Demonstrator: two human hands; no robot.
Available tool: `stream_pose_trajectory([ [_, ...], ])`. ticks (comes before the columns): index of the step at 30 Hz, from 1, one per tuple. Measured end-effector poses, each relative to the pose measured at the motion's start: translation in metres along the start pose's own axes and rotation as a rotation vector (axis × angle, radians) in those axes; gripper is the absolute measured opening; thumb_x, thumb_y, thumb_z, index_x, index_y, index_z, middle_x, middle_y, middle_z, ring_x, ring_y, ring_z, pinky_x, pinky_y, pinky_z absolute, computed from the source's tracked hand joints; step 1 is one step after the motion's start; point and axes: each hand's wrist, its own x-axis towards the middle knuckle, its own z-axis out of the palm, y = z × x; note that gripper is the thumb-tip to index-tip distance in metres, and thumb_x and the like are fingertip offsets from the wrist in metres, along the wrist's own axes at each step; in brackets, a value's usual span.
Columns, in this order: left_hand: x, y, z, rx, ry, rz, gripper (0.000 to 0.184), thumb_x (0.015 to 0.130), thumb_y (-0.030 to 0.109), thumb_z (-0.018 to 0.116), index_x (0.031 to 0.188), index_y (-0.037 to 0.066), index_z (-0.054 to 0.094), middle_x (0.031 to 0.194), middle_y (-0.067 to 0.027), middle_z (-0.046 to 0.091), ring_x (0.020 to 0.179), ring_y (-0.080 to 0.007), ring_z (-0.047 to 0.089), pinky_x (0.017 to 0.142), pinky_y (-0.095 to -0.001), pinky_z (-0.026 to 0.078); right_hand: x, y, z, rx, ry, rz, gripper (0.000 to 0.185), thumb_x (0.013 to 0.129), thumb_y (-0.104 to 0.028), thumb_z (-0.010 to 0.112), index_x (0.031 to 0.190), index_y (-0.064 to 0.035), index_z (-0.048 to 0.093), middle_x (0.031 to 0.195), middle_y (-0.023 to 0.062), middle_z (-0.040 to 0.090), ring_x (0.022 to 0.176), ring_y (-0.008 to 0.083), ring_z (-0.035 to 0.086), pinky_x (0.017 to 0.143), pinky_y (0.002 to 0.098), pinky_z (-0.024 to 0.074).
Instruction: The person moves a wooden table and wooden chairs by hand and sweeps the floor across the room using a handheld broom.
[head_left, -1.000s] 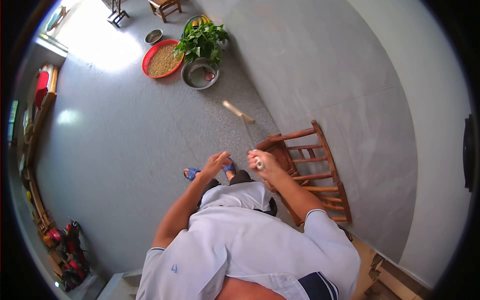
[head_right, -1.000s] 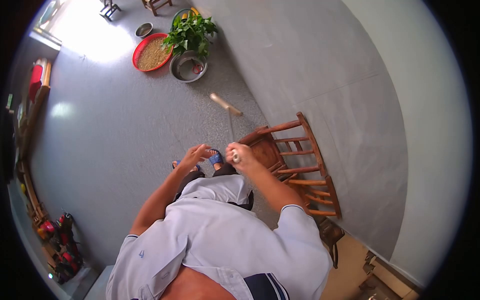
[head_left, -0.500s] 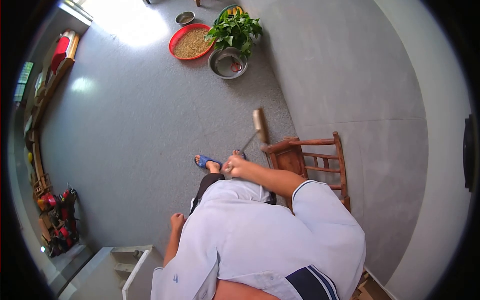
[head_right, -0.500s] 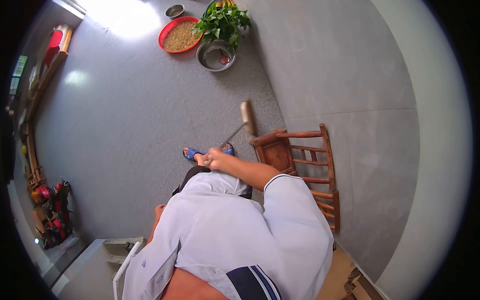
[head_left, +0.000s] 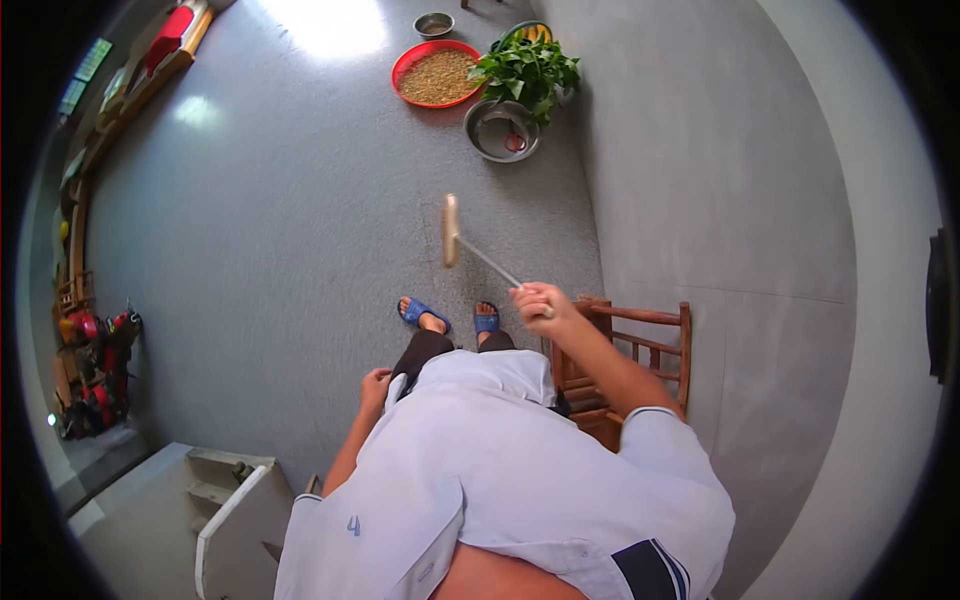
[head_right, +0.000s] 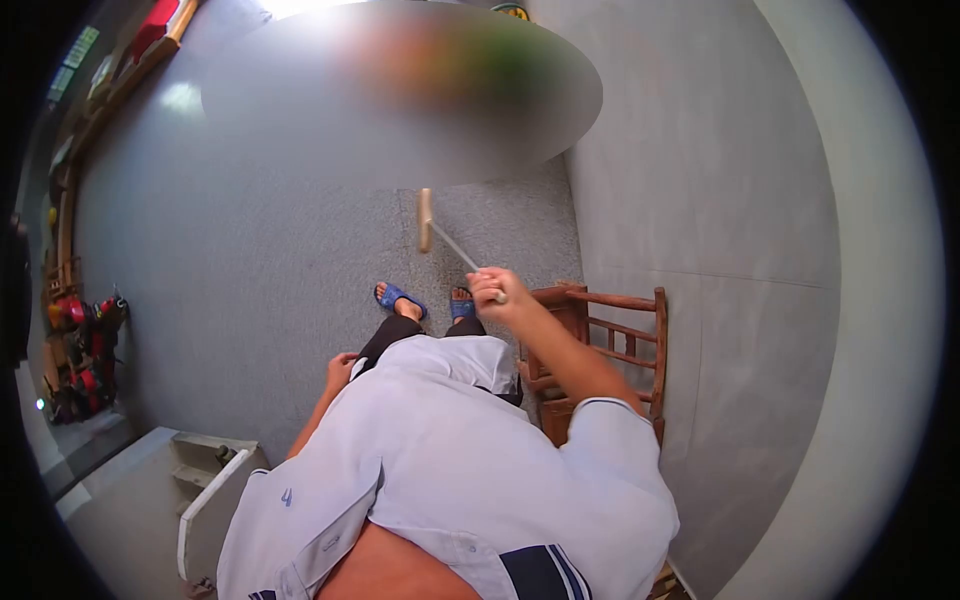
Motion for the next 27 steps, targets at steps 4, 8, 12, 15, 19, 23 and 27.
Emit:
stream_pose_trajectory([
  [4,0.0,-0.021,0.017,-0.163,-0.043,0.052,0.018,0.071,0.009,0.046,0.082,0.0,0.057,0.072,-0.0045,0.057,0.063,-0.0099,0.05,0.058,-0.0252,0.041,-0.03,-0.019,0.016,-0.148,0.167,-0.205,0.011,0.075,-0.009,0.038,0.065,-0.0051,0.036,0.047,-0.0027,0.036,0.033,0.0058,0.036,0.029,0.0184,0.0298],
  [8,0.008,-0.046,0.022,-0.118,0.004,0.092,0.019,0.071,0.009,0.043,0.08,0.001,0.058,0.072,-0.0037,0.057,0.063,-0.0098,0.05,0.058,-0.0248,0.04,0.006,-0.094,0.005,-0.381,0.404,-0.413,0.027,0.073,-0.008,0.034,0.047,-0.011,0.027,0.04,-0.0023,0.03,0.033,0.007,0.031,0.029,0.0214,0.029],
  [12,-0.004,-0.063,0.006,-0.054,0.033,0.035,0.018,0.071,0.01,0.044,0.078,0.003,0.059,0.07,-0.0025,0.056,0.062,-0.008,0.048,0.055,-0.0239,0.038,0.054,-0.145,-0.001,-0.419,0.584,-0.582,0.026,0.07,-0.005,0.033,0.046,-0.0113,0.026,0.04,-0.0012,0.03,0.033,0.0083,0.032,0.028,0.0215,0.0289],
  [15,-0.008,-0.075,0.009,-0.052,0.069,0.026,0.018,0.071,0.011,0.044,0.078,0.004,0.059,0.068,-0.0026,0.056,0.062,-0.0073,0.046,0.055,-0.0231,0.037,0.098,-0.156,-0.008,-0.523,0.6,-0.664,0.02,0.068,-0.003,0.032,0.049,-0.0079,0.031,0.043,0.0034,0.032,0.034,0.011,0.032,0.029,0.0224,0.03],
  [19,-0.008,-0.08,0.006,-0.076,0.09,-0.024,0.018,0.071,0.012,0.045,0.079,0.004,0.059,0.068,-0.0026,0.056,0.061,-0.0077,0.046,0.055,-0.0234,0.037,0.163,-0.076,-0.02,-0.828,0.724,-0.499,0.009,0.069,0.0,0.032,0.062,0.0,0.038,0.057,0.0123,0.038,0.043,0.0163,0.038,0.032,0.0281,0.0308],
  [23,-0.004,-0.074,-0.001,-0.028,0.023,-0.021,0.019,0.071,0.013,0.046,0.08,0.004,0.059,0.068,-0.0025,0.056,0.061,-0.0084,0.046,0.055,-0.0241,0.038,0.193,0.011,-0.014,-0.786,0.642,-0.396,0.013,0.068,0.0,0.032,0.057,-0.0057,0.034,0.051,0.006,0.034,0.038,0.0122,0.034,0.031,0.0248,0.0266],
  [27,0.012,-0.055,-0.004,-0.007,-0.028,-0.004,0.019,0.071,0.013,0.046,0.081,0.004,0.059,0.068,-0.0024,0.056,0.061,-0.0091,0.047,0.056,-0.0248,0.038,0.196,0.044,0.012,-0.73,0.414,-0.182,0.02,0.072,-0.004,0.035,0.053,-0.0119,0.031,0.045,-0.002,0.03,0.034,0.0067,0.03,0.03,0.0221,0.0229],
])
